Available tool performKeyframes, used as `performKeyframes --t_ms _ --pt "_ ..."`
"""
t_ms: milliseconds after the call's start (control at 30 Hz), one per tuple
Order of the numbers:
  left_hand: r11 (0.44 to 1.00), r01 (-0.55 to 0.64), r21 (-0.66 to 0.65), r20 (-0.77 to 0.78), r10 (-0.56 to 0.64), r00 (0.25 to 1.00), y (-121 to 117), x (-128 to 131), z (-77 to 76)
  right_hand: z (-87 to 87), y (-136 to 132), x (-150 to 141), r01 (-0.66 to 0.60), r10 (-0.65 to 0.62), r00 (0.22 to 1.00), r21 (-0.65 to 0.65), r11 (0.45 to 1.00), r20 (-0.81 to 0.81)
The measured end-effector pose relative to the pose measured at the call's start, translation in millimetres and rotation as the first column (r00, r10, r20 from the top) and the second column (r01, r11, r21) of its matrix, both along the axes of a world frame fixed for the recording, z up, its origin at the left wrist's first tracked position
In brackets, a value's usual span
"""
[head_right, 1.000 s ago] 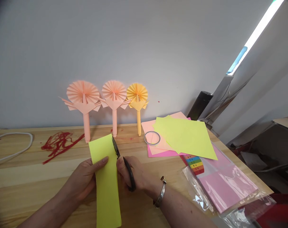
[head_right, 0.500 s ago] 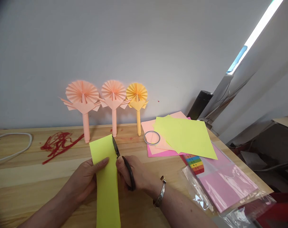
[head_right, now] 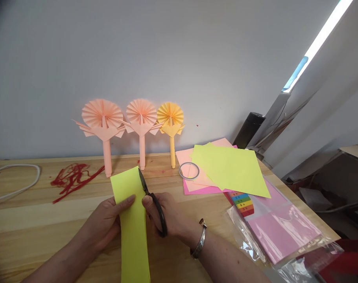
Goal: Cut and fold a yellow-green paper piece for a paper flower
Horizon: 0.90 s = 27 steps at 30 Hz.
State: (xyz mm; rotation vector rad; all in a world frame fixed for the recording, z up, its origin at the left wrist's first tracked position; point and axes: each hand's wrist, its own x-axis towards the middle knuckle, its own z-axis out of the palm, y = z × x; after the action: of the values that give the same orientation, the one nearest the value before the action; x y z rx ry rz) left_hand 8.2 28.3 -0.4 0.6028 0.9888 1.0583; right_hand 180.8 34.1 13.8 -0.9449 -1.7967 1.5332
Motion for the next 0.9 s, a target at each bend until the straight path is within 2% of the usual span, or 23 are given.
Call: performKeyframes --t_ms 233,567,900 --pt "1.000 -0.003 -0.002 0.004 0.003 1.000 -1 0 0.2 7.7 0 3 -0.015 0.013 0.996 0.020 1.000 0.087" --pt "1.000 0.016 0.008 0.010 -0.016 1.000 -2 -2 -1.3 14.9 -3 4 -0.032 0.029 0.994 0.024 0.999 0.101" --pt "1.000 0.028 0.005 0.004 -0.028 1.000 -3 0 1.2 5.7 -3 4 0.008 -0.010 0.998 0.022 1.000 0.070"
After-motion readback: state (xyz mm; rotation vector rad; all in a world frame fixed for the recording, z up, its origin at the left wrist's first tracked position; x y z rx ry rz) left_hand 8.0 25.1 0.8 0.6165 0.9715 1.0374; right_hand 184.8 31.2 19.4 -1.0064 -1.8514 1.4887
